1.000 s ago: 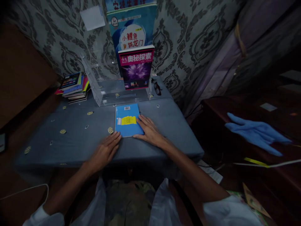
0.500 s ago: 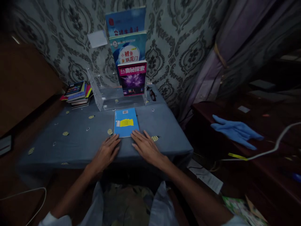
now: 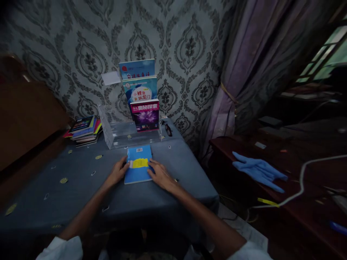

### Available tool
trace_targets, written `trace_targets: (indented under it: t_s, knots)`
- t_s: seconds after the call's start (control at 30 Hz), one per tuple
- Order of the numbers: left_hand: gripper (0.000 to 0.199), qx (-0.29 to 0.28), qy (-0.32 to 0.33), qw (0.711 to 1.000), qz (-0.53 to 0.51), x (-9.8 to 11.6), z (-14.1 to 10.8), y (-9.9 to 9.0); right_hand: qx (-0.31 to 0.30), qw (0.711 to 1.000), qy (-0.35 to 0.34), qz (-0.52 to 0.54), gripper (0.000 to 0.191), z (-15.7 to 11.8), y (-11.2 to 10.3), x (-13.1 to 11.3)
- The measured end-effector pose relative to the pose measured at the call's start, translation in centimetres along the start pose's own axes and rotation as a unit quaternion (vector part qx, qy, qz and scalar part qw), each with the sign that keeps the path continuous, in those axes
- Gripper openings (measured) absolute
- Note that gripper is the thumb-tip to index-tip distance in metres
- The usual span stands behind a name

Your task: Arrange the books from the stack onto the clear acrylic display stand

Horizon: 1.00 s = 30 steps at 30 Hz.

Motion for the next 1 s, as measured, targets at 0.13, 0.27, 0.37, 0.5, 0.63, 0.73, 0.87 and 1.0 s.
trace_targets:
  t_s: [0.13,0.27,0.37,0.5,0.63,0.73,0.87,1.0]
  knots:
    - [0.042,0.066,-0.151,0.951,-0.261,-2.6,0.1,-0.3,0.007,0.997,0.032,0.075,0.042,1.4,-0.5,0.6]
    - [0.037,0.027,-0.239,0.905,-0.351,-2.8,-0.3,1.3,0.000,0.987,0.035,0.157,0.040,2.0,-0.7,1.2]
    - [0.036,0.002,-0.230,0.902,-0.366,-1.9,0.1,2.2,-0.001,0.975,0.044,0.219,0.048,2.4,-0.4,2.3]
    - [0.044,-0.006,-0.182,0.905,-0.384,0.3,1.3,1.6,-0.031,0.955,0.105,0.274,0.055,4.0,-0.1,4.1]
    - [0.054,-0.022,-0.029,0.937,-0.348,6.0,4.0,-1.4,-0.126,0.925,0.076,0.349,0.048,6.0,-1.7,0.8]
    - [0.048,-0.021,0.102,0.953,-0.283,10.5,5.2,-4.1,-0.033,0.924,0.007,0.381,0.043,6.7,-6.5,-2.0]
    - [0.035,-0.054,0.198,0.966,-0.157,11.1,3.9,-4.9,0.081,0.963,-0.081,0.245,0.033,4.9,-8.5,-2.5]
    - [0.033,-0.183,0.179,0.966,-0.032,5.5,0.0,-0.9,0.046,0.991,-0.126,0.025,0.039,2.3,-3.2,0.7]
Point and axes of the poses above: each hand's wrist, its own z-axis towards the middle knuckle, its own y-axis out of the palm, x = y × z, the point moved 10 cm from there along z, towards the middle knuckle, and after that the axes turned 14 degrees about y, right-handed, at the moved point
